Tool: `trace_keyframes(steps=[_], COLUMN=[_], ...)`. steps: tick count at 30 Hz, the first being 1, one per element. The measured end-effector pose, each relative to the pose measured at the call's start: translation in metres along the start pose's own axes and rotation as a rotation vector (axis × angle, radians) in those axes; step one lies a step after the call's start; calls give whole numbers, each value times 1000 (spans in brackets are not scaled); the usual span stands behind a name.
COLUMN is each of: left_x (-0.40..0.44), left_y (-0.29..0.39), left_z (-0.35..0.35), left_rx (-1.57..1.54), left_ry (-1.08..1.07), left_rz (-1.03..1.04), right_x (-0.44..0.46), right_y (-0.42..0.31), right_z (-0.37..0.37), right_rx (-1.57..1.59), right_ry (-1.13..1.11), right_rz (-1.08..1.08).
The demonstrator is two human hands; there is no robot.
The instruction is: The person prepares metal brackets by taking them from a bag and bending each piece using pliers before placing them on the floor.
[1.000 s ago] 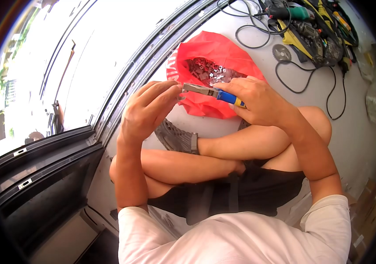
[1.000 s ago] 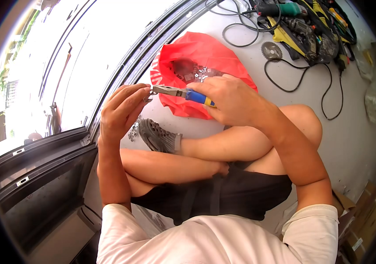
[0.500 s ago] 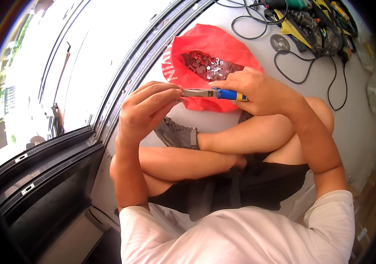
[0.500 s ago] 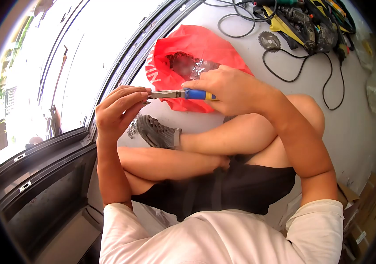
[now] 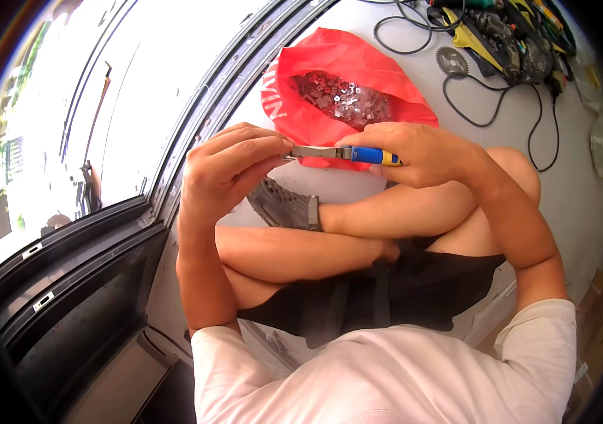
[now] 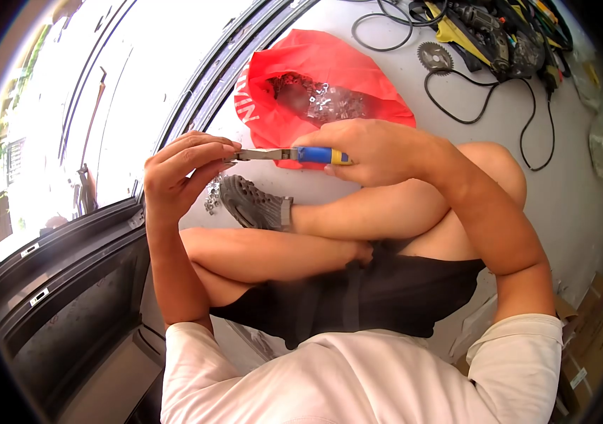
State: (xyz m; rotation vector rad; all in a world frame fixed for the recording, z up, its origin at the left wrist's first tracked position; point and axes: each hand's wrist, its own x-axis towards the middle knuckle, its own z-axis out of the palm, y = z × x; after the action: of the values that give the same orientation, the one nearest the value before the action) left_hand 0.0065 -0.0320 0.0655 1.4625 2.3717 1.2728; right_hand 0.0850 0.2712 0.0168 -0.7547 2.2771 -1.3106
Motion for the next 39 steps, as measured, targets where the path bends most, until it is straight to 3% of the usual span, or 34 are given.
trace_keyframes(steps=[6, 8, 14, 16, 18, 21, 26, 33, 35, 39], left_x=[-3, -3, 0, -2, -1, -4, 2, 3, -5, -3], left_y=[-7, -8, -10, -11, -6, -9, 0, 0, -4, -1], left_z=[-1, -1, 11, 17, 30, 48, 59, 58, 58, 56], left_rx=[6, 24, 65, 85, -39, -101, -328, -341, -187, -368], left_ry=[27, 8, 66, 28, 117, 211, 385, 386, 350, 318], left_rz=[-7, -11, -290, -282, -435, -445, -622, -760, -782, -862], right_x=[2, 5, 14, 15, 16, 17, 19, 23, 24, 25], right_y=[4, 8, 15, 18, 18, 16, 13, 37, 41, 10], right_z=[17, 25, 37, 42, 44, 47, 52, 62, 59, 49], right_rx=[61, -62, -169, -196, -224, -230, -298, -461, -732, -463], right_ry=[-6, 112, 314, 359, 407, 446, 496, 545, 557, 535], right_rz=[56, 70, 97, 109, 123, 155, 136, 60, -68, 94])
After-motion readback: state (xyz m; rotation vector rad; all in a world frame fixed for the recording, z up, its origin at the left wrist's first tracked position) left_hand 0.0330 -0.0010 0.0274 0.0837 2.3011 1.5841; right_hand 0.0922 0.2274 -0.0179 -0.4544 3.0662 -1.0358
